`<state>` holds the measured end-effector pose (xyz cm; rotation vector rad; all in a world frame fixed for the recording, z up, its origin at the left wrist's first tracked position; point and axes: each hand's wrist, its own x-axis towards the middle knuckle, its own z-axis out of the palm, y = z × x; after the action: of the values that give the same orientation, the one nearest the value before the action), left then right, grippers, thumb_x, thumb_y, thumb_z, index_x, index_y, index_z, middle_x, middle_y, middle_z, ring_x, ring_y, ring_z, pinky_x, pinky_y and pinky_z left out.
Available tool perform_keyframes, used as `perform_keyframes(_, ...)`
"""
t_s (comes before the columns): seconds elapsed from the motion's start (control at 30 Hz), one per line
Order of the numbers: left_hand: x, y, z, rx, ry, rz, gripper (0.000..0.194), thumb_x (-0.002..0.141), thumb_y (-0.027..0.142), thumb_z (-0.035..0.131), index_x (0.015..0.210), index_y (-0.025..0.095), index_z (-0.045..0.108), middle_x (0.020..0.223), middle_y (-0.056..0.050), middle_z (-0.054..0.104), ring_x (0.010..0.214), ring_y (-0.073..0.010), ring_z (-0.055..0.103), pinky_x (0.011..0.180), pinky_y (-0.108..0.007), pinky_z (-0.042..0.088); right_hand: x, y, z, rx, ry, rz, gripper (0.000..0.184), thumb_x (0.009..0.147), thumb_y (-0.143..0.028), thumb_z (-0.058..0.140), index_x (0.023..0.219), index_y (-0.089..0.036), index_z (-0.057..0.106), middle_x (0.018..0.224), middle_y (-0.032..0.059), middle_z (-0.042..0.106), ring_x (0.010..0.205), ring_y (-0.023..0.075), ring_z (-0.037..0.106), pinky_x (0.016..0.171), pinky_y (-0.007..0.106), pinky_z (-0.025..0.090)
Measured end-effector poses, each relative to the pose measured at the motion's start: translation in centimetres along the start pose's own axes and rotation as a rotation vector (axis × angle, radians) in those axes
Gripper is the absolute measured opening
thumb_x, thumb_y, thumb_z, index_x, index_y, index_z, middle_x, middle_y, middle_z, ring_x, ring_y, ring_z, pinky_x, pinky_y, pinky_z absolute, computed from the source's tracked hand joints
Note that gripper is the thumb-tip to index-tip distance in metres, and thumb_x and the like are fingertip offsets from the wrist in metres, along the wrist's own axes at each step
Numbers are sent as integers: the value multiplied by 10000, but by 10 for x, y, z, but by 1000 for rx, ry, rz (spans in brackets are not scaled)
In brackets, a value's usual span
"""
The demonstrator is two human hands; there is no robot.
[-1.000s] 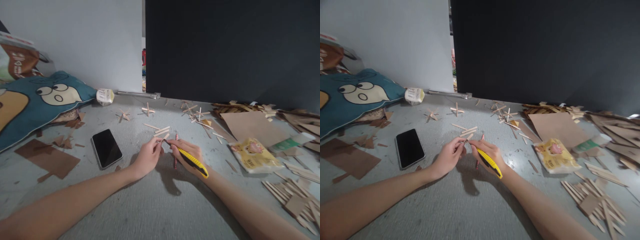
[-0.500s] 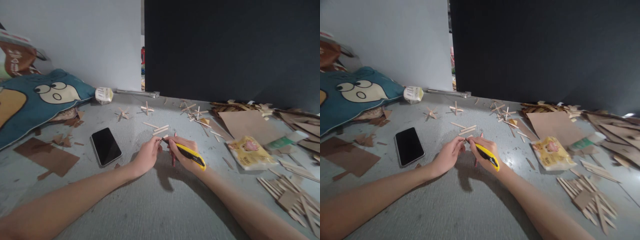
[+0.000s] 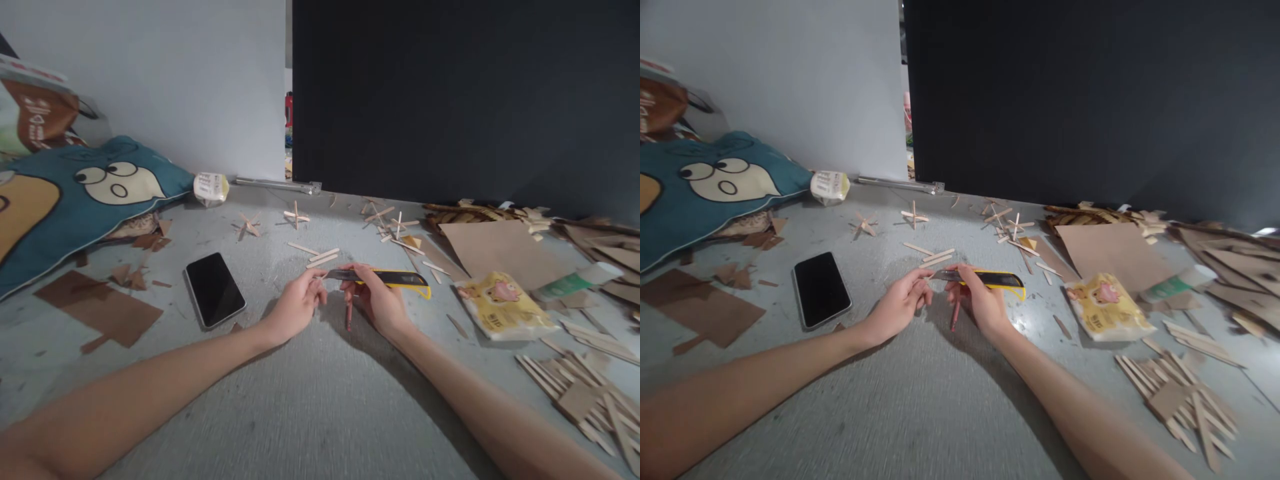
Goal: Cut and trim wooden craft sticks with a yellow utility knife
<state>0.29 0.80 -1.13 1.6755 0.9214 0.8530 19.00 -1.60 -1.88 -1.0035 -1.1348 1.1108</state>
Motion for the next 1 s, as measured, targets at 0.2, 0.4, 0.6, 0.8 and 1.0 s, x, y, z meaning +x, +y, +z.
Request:
perform_keyframes(0.2, -1, 2, 1, -39, 18, 70, 408, 1072, 503, 384, 1160, 171, 604, 721, 6, 582, 641, -150, 522, 648, -286, 413, -15, -13, 2, -284, 38, -162, 357, 1000, -560, 581, 1011, -261, 777, 705, 11, 746, 518, 177, 688, 509, 299, 568)
perform_keyframes(0.4, -5, 2, 1, -50, 15, 104, 458, 1074, 583, 370, 1205, 184, 551, 794, -7, 615, 701, -161, 557, 697, -304, 446, -27, -21, 8, -544, 16, -398, 286, 1051, -419, 545, 1093, -236, 760, 669, 0, 745, 534, 136, 699, 605, 253, 587)
perform_keyframes(0.6, -5, -1, 2, -60, 6, 143, 482, 1083, 570, 366, 1306, 178, 535, 800, -6, 610, 699, -161, 560, 690, -309, 451, -23, -16, 7, -634, -12, -569, 246, 1060, -320, 534, 1109, -214, 751, 736, 4, 763, 627, 129, 742, 772, 288, 633)
perform_keyframes(0.8, -3, -4, 3, -84, 38, 114, 389, 1079, 513, 398, 1248, 186, 524, 777, 3, 613, 679, -159, 562, 672, -308, 452, -23, -14, 6, -645, -57, -599, 262, 1071, -263, 513, 1153, -201, 754, 769, 25, 753, 662, 140, 752, 792, 308, 659)
perform_keyframes(1.0, 0, -5, 1, -95, 74, 82, 234, 1059, 420, 426, 993, 211, 510, 715, 25, 588, 618, -138, 531, 646, -290, 440, -19, -9, 3, -769, -126, -843, 320, 1047, -131, 517, 1325, -156, 672, 910, 67, 760, 701, 124, 740, 785, 276, 654)
